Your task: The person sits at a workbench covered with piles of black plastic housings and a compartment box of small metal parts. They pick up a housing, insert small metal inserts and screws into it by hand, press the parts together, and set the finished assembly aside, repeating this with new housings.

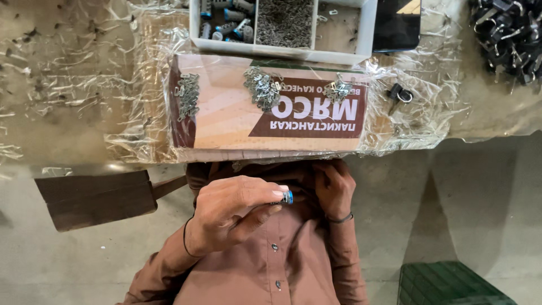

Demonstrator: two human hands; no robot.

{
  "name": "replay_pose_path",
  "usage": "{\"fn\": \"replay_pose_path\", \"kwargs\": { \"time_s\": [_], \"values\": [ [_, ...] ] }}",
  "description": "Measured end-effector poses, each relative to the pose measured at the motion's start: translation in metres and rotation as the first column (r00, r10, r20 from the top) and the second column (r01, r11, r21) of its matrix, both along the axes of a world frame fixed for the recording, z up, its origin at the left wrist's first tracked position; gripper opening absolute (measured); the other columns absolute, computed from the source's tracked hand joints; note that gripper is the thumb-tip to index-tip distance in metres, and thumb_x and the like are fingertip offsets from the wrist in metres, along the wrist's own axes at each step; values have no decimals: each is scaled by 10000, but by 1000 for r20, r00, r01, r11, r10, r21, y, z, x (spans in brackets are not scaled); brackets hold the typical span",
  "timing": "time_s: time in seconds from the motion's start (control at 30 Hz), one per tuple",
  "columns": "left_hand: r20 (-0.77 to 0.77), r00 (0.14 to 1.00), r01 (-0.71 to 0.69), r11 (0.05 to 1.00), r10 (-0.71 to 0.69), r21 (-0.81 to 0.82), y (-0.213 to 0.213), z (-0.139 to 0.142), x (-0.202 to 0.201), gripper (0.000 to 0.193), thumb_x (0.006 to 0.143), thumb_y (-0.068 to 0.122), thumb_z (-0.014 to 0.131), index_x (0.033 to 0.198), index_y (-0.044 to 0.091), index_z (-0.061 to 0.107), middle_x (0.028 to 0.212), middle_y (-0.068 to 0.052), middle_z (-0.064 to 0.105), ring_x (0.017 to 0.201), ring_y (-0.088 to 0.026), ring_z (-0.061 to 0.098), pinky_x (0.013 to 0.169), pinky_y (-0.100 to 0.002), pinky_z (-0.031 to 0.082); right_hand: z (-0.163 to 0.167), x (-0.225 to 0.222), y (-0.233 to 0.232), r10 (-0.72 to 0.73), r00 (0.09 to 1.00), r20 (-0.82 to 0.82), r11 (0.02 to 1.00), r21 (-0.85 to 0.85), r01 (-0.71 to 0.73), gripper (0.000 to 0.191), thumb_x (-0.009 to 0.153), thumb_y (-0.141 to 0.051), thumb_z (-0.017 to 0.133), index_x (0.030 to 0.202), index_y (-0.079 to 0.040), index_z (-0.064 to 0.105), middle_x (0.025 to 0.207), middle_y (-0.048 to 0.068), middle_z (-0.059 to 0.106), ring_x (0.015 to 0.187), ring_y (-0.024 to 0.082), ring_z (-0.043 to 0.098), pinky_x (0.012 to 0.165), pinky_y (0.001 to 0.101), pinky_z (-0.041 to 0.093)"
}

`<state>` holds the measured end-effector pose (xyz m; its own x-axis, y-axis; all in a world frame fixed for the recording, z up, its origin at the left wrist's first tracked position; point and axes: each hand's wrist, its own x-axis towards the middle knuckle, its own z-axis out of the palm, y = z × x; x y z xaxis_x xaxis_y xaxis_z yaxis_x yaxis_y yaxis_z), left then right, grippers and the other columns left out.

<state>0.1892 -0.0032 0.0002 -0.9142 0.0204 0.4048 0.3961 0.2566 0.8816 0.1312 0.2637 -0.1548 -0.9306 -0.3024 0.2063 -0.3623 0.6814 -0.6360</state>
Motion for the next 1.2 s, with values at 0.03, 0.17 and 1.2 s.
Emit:
{"fn": "replay_pose_path", "kwargs": {
  "time_s": [0.03,0.17,1.2],
  "values": [
    [5,1000,6,1000,-6,3,0,0,0,256,910,-16,763,1137,46,662,1122,-113,760,991,-253,784,830,-315,628,-2,0,0,11,1000,6,1000,9,-11,240,810,22,698,994,-116,765,1008,134,696,896,327,690,768,406,571],
    [3,1000,19,1000,-19,1,1,0,-4,252,909,-12,769,1131,42,662,1121,-121,763,971,-252,783,808,-310,623,-11,1,2,64,997,30,992,105,-67,243,775,-36,710,995,-118,771,1020,127,694,963,350,664,802,436,570],
    [-146,989,-37,995,23,-89,14,-13,-62,296,925,19,819,1180,-2,670,1154,-136,750,1005,-260,769,925,-352,631,140,-3,-57,-29,986,-166,880,-472,-53,282,956,30,749,1173,17,571,984,158,732,840,239,737,695,273,605]
  ]
}}
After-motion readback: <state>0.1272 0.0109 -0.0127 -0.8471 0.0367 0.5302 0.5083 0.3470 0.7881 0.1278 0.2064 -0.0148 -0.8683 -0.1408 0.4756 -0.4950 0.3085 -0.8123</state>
